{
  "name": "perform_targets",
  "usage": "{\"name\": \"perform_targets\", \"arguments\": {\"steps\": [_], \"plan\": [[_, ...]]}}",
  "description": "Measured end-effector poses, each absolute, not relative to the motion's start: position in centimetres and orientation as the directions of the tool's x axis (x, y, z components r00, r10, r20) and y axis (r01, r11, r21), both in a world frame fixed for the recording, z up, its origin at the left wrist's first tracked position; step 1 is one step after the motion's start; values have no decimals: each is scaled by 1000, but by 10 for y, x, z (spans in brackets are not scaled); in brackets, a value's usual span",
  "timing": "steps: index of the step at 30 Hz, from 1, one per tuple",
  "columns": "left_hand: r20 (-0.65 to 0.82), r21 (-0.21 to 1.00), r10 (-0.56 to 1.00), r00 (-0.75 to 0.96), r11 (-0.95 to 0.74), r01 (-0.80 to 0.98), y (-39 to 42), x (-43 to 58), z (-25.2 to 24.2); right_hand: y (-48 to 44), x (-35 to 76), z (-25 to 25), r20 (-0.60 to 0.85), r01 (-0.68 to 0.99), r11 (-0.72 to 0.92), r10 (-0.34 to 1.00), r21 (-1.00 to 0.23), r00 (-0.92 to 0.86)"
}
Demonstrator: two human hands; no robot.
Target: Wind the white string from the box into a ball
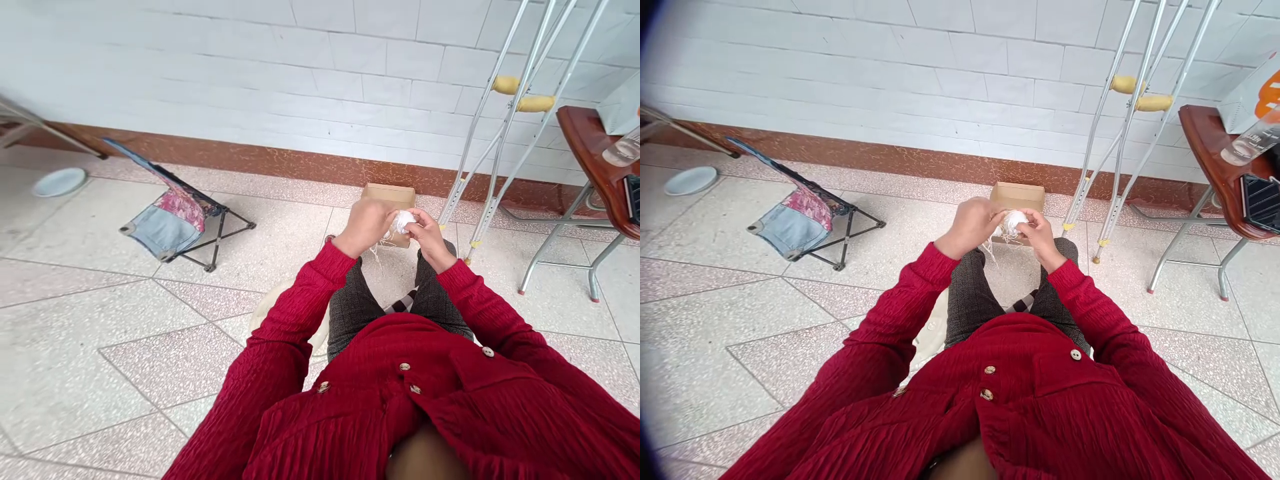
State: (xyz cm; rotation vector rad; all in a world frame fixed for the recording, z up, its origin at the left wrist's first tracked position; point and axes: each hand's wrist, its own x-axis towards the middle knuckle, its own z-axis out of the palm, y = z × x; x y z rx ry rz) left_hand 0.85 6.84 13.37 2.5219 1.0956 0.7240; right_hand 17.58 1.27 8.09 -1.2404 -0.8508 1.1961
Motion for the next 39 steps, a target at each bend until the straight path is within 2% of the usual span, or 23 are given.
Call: {"name": "perform_targets", "arguments": {"steps": [2,6,9,12,19,23,27,31,35,37,39], "plan": [[307,473,749,588,-656,588,58,12,124,24,176,80,-155,-259,-92,960,-962,233],[249,669,808,534,-542,509,42,11,101,39,177,98,-120,-341,-46,972,-939,201],[235,778,844,482,-460,427,38,5,90,38,174,116,-123,-428,-60,985,-902,122],[222,835,861,458,-410,367,39,1,86,28,167,126,-143,-491,-102,989,-865,46],[141,897,869,474,-314,310,39,-2,67,22,173,129,-109,-417,-85,993,-905,34],[109,940,876,470,-245,239,40,-7,53,29,185,137,-26,-277,6,993,-961,111],[184,943,919,348,-265,201,55,-11,44,27,188,154,93,-175,131,973,-976,211],[210,944,957,202,-252,212,82,-12,43,17,189,173,142,-172,185,962,-968,235],[295,934,945,141,-316,165,107,-13,50,10,202,186,173,-188,240,933,-952,317],[276,951,958,78,-284,122,115,-16,54,7,214,191,195,-219,292,904,-931,381],[181,983,983,19,-181,20,122,-20,56,5,226,197,218,-242,346,875,-907,432]]}}
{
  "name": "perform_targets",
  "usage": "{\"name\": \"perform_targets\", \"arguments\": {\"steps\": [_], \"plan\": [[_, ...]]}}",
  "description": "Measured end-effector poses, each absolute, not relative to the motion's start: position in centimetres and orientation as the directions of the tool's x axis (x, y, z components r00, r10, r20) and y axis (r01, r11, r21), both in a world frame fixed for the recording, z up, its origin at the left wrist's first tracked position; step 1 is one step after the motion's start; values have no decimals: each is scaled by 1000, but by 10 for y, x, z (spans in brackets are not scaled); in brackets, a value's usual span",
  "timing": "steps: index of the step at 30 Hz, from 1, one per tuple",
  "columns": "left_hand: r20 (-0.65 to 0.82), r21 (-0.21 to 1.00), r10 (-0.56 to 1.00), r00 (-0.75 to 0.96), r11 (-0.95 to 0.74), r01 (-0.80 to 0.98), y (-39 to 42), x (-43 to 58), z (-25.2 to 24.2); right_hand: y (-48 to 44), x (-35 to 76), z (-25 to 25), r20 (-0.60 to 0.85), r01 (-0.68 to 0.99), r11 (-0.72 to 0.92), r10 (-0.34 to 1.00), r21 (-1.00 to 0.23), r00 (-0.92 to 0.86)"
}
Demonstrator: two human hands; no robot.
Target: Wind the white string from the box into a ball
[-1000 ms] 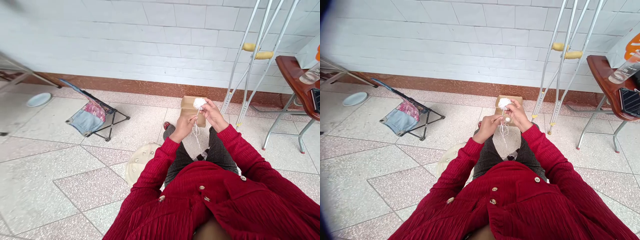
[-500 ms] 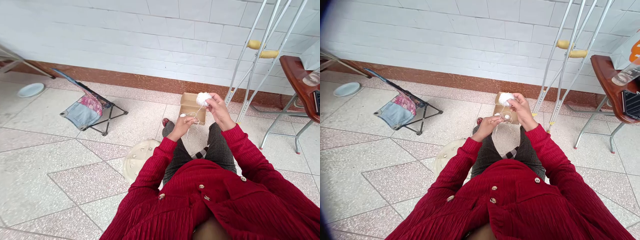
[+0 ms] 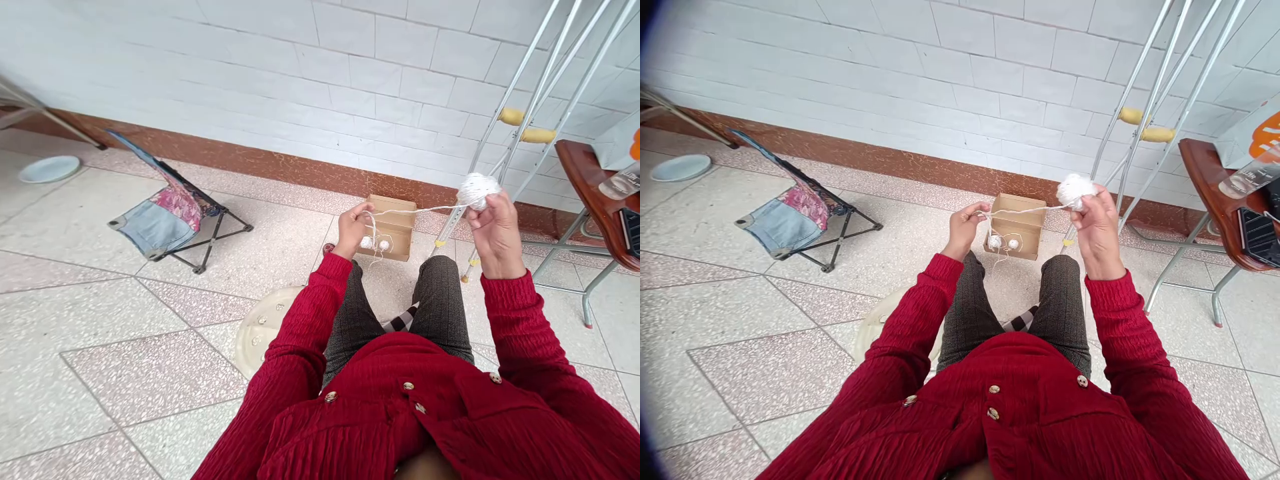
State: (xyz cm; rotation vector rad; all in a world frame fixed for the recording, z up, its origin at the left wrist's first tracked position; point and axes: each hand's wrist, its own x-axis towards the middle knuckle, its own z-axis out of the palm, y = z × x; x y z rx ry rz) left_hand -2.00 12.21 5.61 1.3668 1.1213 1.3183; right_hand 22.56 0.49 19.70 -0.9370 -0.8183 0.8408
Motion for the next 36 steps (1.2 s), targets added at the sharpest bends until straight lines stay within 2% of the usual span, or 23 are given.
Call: {"name": "perform_targets", "arguments": {"steps": [4,7,8,11,14,19,22,23,25,28,32,36], "plan": [[-32,968,999,10,34,-250,137,-38,52,2,245,207,241,-280,429,821,-859,518],[-184,934,983,-26,167,-316,151,-56,38,2,255,212,261,-287,483,783,-827,564],[-233,936,971,-49,210,-283,155,-62,31,3,258,214,275,-285,502,773,-817,572],[-329,944,935,-132,328,-31,158,-79,9,5,264,221,320,-249,547,737,-799,595],[-363,918,922,-137,379,115,155,-91,-8,11,263,228,378,-180,568,719,-803,582],[-324,899,945,33,297,322,160,-81,-1,31,227,224,435,-40,510,769,-859,468],[-242,927,956,164,177,332,162,-52,27,45,197,210,434,93,432,824,-897,364],[-184,946,958,219,112,305,158,-39,39,49,189,205,451,152,424,831,-893,326],[15,993,915,403,-62,102,143,-14,64,54,177,197,474,270,407,837,-873,274],[158,969,834,529,-29,-244,110,15,99,60,172,187,473,414,352,849,-839,236],[137,900,824,550,128,-417,72,27,120,69,183,171,430,472,267,859,-840,279],[108,901,839,533,143,-409,52,15,113,74,196,156,355,412,200,869,-889,345]]}}
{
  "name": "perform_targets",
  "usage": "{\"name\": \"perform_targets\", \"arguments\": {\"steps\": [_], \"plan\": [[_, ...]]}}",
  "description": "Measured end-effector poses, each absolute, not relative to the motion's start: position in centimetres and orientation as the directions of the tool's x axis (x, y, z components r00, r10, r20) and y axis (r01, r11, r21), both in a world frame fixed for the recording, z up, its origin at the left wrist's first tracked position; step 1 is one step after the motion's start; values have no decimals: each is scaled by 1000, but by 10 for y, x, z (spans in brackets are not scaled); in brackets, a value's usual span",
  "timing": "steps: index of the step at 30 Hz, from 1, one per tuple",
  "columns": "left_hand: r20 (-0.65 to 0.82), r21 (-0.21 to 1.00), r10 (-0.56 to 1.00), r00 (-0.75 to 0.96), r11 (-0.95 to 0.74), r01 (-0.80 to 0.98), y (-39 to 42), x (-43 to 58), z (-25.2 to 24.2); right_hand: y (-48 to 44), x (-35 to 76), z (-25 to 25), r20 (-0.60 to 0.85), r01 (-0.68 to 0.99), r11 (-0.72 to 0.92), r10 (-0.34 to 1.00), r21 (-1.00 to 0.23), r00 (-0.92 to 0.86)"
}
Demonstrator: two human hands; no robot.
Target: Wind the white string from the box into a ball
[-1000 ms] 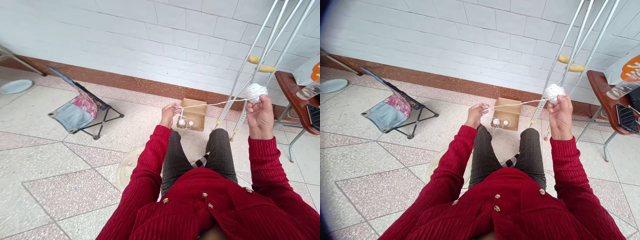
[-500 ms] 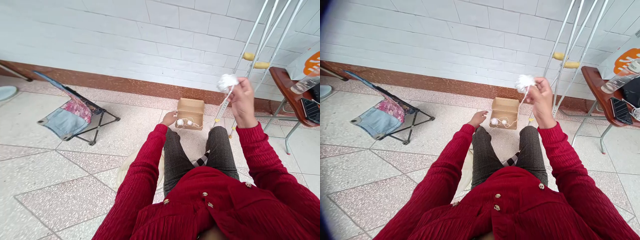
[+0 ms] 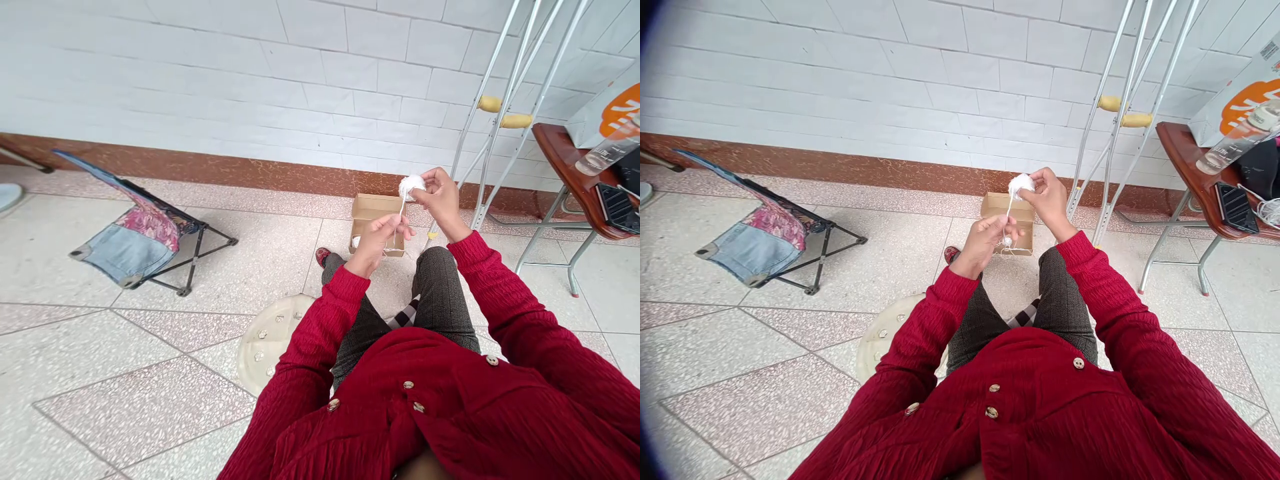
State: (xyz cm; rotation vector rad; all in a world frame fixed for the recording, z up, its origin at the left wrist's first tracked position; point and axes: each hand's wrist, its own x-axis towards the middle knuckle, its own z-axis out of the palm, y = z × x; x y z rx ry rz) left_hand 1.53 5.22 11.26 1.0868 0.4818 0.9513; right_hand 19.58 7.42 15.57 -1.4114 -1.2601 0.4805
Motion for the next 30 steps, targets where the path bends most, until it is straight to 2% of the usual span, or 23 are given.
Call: {"name": "perform_targets", "arguments": {"steps": [2,5,8,11,16,18,20,22,25,28,30], "plan": [[93,918,839,536,136,-372,45,9,104,73,197,153,264,300,158,898,-941,352],[64,944,792,607,150,-295,37,5,90,67,192,153,100,45,90,943,-995,319],[39,962,723,690,160,-222,35,5,75,58,183,155,-23,-172,15,976,-985,215],[13,978,757,653,128,-167,48,4,65,45,176,154,-96,-273,-67,991,-960,94],[38,993,862,506,-90,80,92,-3,75,14,173,150,-156,-217,-164,986,-962,-53],[88,949,824,559,-239,203,108,-5,87,4,174,148,-193,-109,-213,967,-971,-166],[141,860,779,612,-403,314,119,-6,99,0,175,142,-209,23,-209,957,-978,-200],[187,780,760,622,-500,376,124,-5,110,2,178,132,-215,93,-203,966,-975,-142],[242,723,762,601,-555,412,121,-2,121,16,184,110,-239,111,-241,971,-964,26],[223,746,781,583,-521,414,107,2,123,32,190,90,-193,98,-229,937,-968,291],[146,810,802,579,-433,396,94,5,118,41,192,85,-158,28,-183,910,-983,384]]}}
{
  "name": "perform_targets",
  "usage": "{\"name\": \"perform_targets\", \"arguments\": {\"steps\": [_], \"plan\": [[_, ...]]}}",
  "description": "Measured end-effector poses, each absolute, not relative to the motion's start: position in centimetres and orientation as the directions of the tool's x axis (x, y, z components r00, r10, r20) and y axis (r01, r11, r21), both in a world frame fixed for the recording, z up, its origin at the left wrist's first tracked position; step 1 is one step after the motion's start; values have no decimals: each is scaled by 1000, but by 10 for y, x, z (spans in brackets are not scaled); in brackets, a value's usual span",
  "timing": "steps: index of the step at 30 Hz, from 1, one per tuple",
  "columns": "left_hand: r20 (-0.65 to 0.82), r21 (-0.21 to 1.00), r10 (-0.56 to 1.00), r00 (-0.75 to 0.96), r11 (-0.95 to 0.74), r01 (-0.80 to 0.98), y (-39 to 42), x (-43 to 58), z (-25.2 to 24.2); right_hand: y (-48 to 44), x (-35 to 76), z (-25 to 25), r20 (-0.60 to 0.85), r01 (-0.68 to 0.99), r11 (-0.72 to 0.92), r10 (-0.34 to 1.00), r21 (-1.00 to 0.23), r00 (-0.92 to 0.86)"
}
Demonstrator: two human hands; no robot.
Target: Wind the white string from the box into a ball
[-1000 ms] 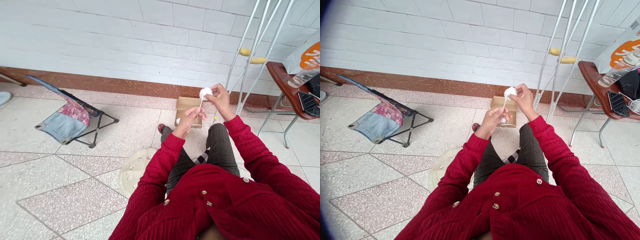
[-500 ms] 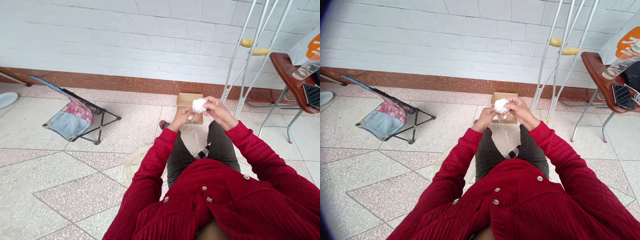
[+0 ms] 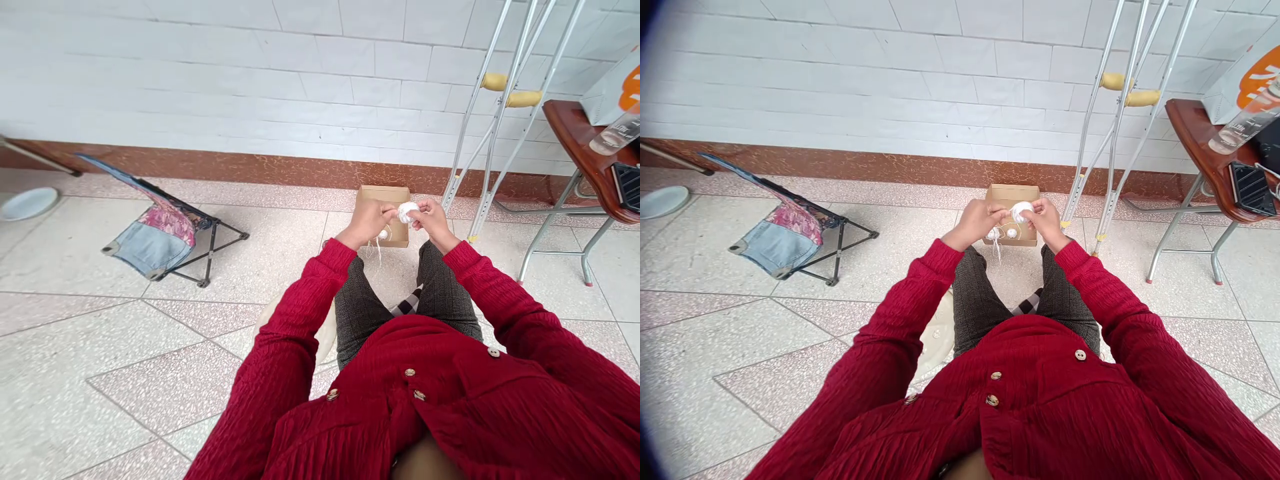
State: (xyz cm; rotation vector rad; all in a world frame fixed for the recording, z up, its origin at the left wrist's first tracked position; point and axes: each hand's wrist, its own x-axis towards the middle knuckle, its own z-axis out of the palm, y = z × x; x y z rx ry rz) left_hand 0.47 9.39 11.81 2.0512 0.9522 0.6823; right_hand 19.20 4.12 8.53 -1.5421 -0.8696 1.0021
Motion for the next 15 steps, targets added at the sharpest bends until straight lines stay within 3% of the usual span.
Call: {"name": "perform_targets", "arguments": {"steps": [5,9,15], "plan": [[80,943,802,592,-254,216,68,9,94,51,188,103,-67,-144,-21,946,-989,317],[121,969,773,623,-230,96,63,10,78,49,183,131,-88,-265,-33,976,-964,197],[118,921,793,598,-313,233,83,1,73,19,179,158,-118,-299,-123,992,-946,-36]]}}
